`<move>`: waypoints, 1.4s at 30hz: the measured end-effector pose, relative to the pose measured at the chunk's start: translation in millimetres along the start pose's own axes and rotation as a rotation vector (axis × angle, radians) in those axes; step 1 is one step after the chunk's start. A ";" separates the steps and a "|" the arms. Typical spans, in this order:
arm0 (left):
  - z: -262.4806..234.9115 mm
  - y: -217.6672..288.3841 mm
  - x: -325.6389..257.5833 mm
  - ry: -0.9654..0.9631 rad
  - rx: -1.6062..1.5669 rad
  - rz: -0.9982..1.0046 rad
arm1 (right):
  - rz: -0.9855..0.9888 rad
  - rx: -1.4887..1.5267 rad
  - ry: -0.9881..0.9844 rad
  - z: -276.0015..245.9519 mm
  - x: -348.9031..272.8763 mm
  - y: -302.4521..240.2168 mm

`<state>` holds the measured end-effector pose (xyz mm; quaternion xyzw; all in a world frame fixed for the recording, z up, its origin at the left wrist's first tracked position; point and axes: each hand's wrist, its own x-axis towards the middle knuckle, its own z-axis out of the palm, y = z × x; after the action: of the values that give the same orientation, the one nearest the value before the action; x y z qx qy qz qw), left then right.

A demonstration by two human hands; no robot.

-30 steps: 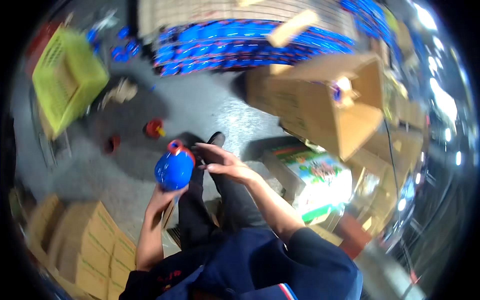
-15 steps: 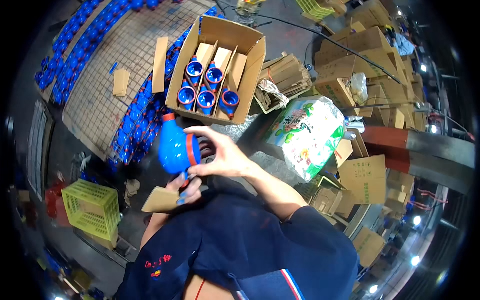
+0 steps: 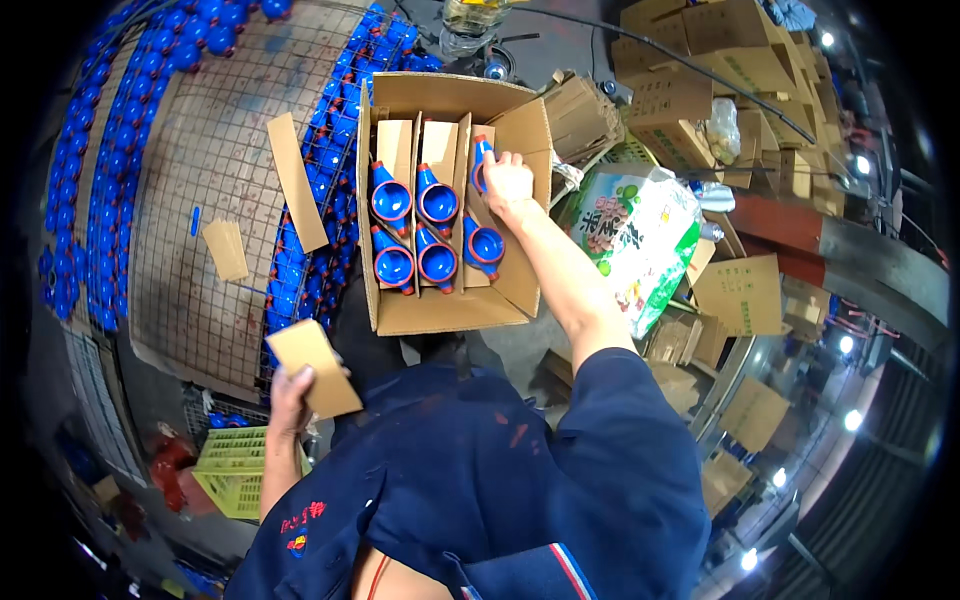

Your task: The person packs plastic objects into a box, occasionally wiping them with a cloth and applying paint with a brush before placing them in cardboard dividers inside the box.

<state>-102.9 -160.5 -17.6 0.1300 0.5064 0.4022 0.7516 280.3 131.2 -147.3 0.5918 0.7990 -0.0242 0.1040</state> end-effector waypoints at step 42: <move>-144.8 34.9 268.1 0.945 0.607 0.393 | 0.364 0.985 -0.226 -68.5 83.2 -142.5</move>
<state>-200.9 28.6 -238.2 0.2371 0.8448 0.3852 0.2858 112.3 178.0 -108.6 0.6930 0.5614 -0.4415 -0.0981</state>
